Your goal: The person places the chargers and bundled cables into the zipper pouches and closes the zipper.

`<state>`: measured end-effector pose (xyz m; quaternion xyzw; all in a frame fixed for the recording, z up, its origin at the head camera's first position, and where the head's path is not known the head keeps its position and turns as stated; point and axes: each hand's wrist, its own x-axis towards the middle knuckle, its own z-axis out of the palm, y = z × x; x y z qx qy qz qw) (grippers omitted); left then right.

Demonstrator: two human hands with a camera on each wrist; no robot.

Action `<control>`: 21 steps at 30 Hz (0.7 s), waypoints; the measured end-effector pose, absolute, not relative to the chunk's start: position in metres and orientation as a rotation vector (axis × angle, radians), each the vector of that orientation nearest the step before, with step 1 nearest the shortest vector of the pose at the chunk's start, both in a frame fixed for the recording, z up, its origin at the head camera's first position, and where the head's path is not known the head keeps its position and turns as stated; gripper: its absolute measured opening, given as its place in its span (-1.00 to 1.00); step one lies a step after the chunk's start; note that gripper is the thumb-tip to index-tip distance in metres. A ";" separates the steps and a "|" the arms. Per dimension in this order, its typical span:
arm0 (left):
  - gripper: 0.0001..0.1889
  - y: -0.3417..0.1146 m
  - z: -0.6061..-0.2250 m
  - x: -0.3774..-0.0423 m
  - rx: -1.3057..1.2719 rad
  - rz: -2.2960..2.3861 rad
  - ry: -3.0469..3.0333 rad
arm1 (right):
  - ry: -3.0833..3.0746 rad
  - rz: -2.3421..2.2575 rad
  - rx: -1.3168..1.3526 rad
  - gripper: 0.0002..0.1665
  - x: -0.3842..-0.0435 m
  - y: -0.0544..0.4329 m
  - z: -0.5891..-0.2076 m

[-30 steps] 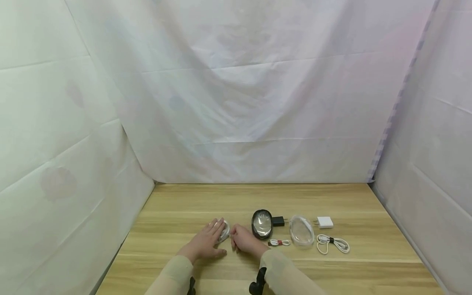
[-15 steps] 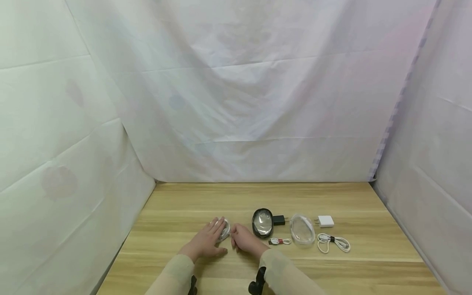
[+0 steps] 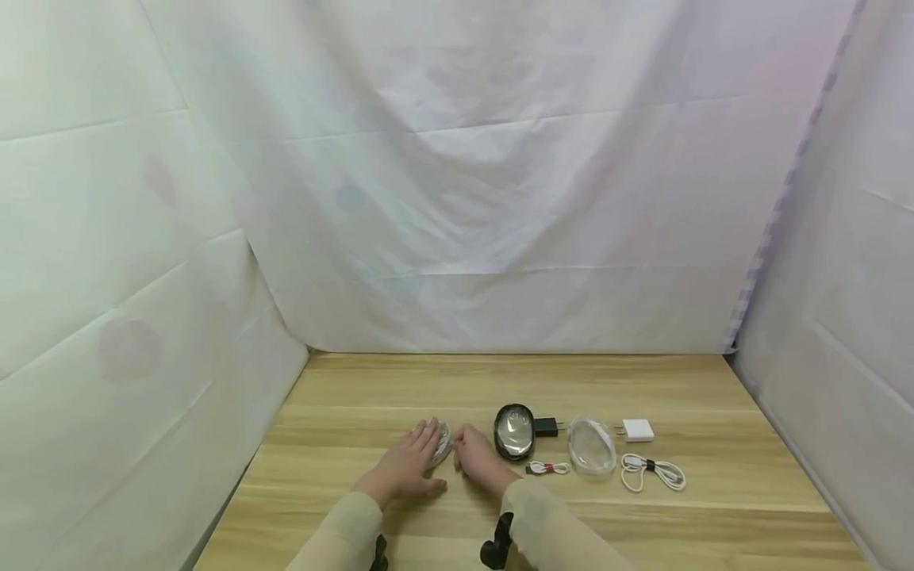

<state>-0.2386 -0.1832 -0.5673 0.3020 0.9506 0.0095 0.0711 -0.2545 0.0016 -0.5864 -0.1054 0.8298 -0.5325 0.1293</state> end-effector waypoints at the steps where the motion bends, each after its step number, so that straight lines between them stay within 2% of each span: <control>1: 0.00 -0.183 -0.567 -0.238 0.909 0.013 2.860 | 2.425 -1.546 -0.299 -0.85 -0.255 0.002 -0.587; 10: 0.01 -0.181 -0.569 -0.238 0.898 0.040 2.847 | 2.425 -1.582 -0.238 -0.85 -0.258 0.004 -0.590; 21: 0.02 -0.181 -0.571 -0.237 0.873 0.023 2.844 | 2.391 -1.526 -0.289 -0.92 -0.259 0.005 -0.588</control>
